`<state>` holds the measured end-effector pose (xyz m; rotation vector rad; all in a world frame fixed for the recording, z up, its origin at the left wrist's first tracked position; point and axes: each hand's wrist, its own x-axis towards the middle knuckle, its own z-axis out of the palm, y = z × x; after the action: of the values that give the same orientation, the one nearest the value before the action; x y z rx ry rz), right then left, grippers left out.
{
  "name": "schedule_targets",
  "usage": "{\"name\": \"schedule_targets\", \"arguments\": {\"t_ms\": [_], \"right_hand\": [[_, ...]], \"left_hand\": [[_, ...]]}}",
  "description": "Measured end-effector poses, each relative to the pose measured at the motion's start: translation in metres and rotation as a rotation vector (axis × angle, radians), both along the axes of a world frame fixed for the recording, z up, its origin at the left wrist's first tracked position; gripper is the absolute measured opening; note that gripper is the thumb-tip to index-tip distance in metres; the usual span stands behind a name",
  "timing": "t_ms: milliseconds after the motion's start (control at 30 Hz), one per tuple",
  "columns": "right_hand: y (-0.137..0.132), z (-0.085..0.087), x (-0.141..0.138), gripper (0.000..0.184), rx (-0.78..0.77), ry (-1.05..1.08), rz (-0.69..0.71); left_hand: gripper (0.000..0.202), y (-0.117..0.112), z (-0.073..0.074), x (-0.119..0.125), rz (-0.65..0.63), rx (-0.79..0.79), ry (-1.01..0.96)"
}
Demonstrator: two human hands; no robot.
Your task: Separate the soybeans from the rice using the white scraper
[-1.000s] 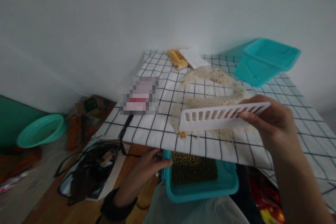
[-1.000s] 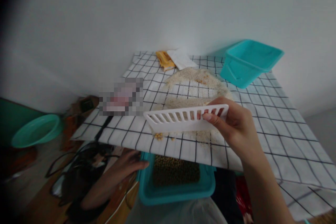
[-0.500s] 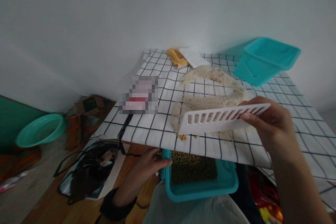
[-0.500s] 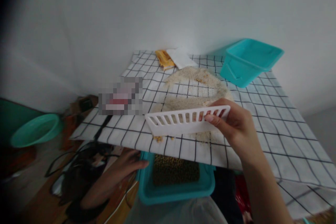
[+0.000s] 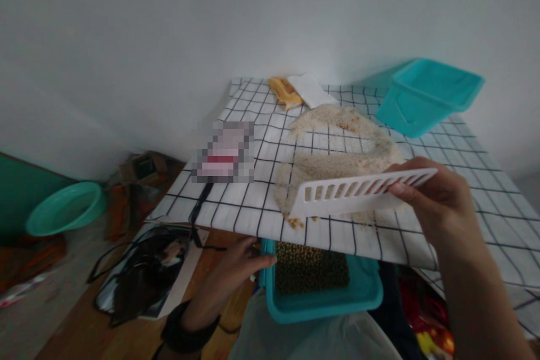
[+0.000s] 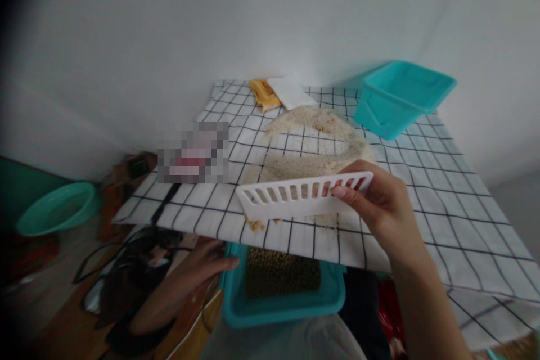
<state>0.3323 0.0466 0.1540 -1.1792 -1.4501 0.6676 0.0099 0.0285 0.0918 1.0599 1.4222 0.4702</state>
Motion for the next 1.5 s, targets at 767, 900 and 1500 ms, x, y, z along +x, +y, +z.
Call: {"name": "schedule_targets", "arguments": {"t_ms": [767, 900, 1500], "right_hand": [[-0.015, 0.007, 0.002, 0.012, -0.080, 0.087, -0.071], [-0.018, 0.008, 0.001, 0.013, -0.071, 0.070, -0.085], [-0.023, -0.009, 0.007, 0.007, -0.034, 0.123, -0.073]], "left_hand": [[0.022, 0.003, -0.006, -0.002, -0.025, 0.008, -0.027], [0.019, 0.005, -0.007, -0.002, -0.044, -0.008, -0.021], [0.020, 0.003, -0.004, 0.000, -0.016, 0.001, -0.029]]}}
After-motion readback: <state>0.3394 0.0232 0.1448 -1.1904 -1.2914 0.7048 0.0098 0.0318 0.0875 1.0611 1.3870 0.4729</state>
